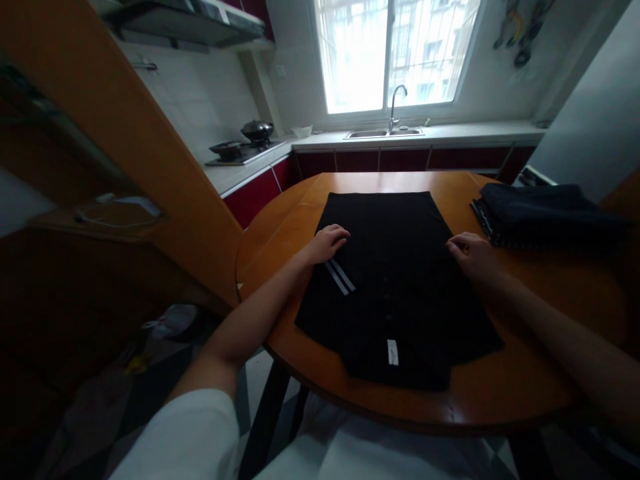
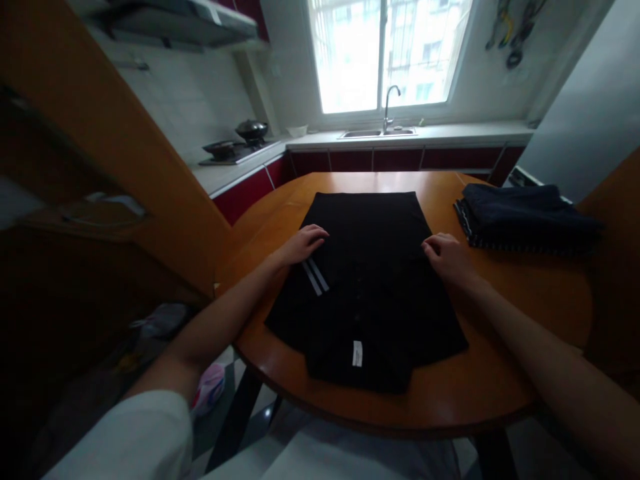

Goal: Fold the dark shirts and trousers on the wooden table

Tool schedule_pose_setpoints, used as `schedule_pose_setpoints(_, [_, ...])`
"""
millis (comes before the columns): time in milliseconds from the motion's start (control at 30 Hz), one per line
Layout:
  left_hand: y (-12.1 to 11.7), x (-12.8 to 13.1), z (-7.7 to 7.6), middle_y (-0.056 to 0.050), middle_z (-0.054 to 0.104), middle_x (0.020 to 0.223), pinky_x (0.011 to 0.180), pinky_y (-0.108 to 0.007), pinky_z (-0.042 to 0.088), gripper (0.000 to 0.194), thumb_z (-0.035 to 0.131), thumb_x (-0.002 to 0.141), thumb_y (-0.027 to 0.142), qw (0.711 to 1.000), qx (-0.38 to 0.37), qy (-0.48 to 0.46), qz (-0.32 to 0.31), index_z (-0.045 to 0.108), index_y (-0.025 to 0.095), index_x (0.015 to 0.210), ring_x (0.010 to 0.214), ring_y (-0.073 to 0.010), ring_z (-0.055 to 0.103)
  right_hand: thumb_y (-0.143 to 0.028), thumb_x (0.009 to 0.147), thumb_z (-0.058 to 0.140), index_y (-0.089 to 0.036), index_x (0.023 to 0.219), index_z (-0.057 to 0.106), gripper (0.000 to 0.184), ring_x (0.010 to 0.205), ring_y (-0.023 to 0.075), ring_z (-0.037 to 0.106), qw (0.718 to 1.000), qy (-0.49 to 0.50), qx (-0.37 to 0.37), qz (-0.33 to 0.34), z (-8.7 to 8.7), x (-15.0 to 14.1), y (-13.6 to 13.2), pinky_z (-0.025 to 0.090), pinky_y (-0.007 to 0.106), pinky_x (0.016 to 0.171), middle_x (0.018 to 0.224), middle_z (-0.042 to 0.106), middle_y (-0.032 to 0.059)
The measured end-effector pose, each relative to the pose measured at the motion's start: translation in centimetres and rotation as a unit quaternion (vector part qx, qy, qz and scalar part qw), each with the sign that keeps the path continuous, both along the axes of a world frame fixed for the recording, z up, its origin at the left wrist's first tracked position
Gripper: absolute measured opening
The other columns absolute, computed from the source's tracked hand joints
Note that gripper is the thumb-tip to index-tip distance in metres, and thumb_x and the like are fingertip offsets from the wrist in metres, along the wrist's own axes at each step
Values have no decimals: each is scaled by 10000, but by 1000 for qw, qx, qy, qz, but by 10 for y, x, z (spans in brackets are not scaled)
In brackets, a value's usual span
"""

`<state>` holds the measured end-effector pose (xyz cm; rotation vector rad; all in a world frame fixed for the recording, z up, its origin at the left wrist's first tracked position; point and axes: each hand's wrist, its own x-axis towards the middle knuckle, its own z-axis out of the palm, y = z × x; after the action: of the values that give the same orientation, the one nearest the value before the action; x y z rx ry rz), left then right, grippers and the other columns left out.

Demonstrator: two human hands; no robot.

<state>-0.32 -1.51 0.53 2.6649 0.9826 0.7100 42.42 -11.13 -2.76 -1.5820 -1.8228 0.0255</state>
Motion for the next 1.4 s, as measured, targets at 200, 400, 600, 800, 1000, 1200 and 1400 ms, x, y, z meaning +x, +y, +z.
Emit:
schedule_pose_setpoints(200, [-32, 29, 2, -151, 606, 1364, 1119, -438, 434, 335, 470, 1035, 293, 994, 16, 43, -99, 627, 171, 1304, 1280, -251, 570, -342, 895, 536, -234, 868, 709, 206, 939, 274, 663, 999, 16, 5, -29, -3, 8, 0, 507, 410, 859, 967, 723, 101])
schedule_pose_setpoints(400, [-81, -5, 6, -147, 574, 1442, 1154, -446, 420, 391, 454, 1044, 276, 991, -4, 89, -97, 571, 190, 1407, 1355, -261, 534, -333, 898, 535, -199, 878, 713, 224, 894, 259, 667, 999, 25, 25, -31, -1, 10, -1, 499, 373, 828, 971, 732, 119])
schedule_pose_setpoints(600, [-125, -32, -17, -106, 317, 1656, 1256, -508, 242, 511, 389, 1075, 342, 990, -33, 115, -71, 361, 249, 1577, 1538, -256, 274, -325, 875, 546, -204, 893, 720, 212, 835, 247, 674, 999, 32, 22, -23, 5, 4, -1, 505, 362, 784, 973, 741, 113])
schedule_pose_setpoints(800, [-130, -32, -13, -102, 337, 1644, 1249, -500, 265, 500, 410, 1067, 339, 993, -34, 91, -71, 400, 265, 1561, 1525, -251, 307, -301, 867, 558, -206, 881, 720, 189, 873, 265, 689, 998, 39, 23, -42, 7, 9, -2, 515, 377, 827, 985, 755, 127])
schedule_pose_setpoints(1000, [-142, -39, -12, -36, 259, 1678, 1272, -533, 161, 577, 447, 1046, 441, 986, -45, 149, -65, 312, 346, 1599, 1560, -269, 201, -293, 880, 537, -179, 868, 730, 225, 868, 248, 683, 994, 92, 24, -56, 15, 8, -1, 523, 360, 806, 963, 757, 115])
schedule_pose_setpoints(1200, [-112, -13, 12, -26, 388, 1626, 1247, -498, 285, 602, 486, 1007, 488, 992, -39, 95, -78, 365, 355, 1581, 1515, -290, 326, -251, 885, 553, -205, 847, 740, 197, 872, 239, 675, 994, 100, 24, -43, 11, 9, 11, 516, 352, 809, 931, 755, 81])
schedule_pose_setpoints(1400, [-100, 74, 36, -21, 559, 1489, 1181, -382, 404, 466, 549, 996, 417, 975, -24, 120, -188, 551, 345, 1456, 1355, -246, 536, -250, 885, 599, -197, 842, 770, 185, 840, 239, 676, 995, 88, -29, -23, -2, 22, 16, 498, 341, 789, 897, 764, 78])
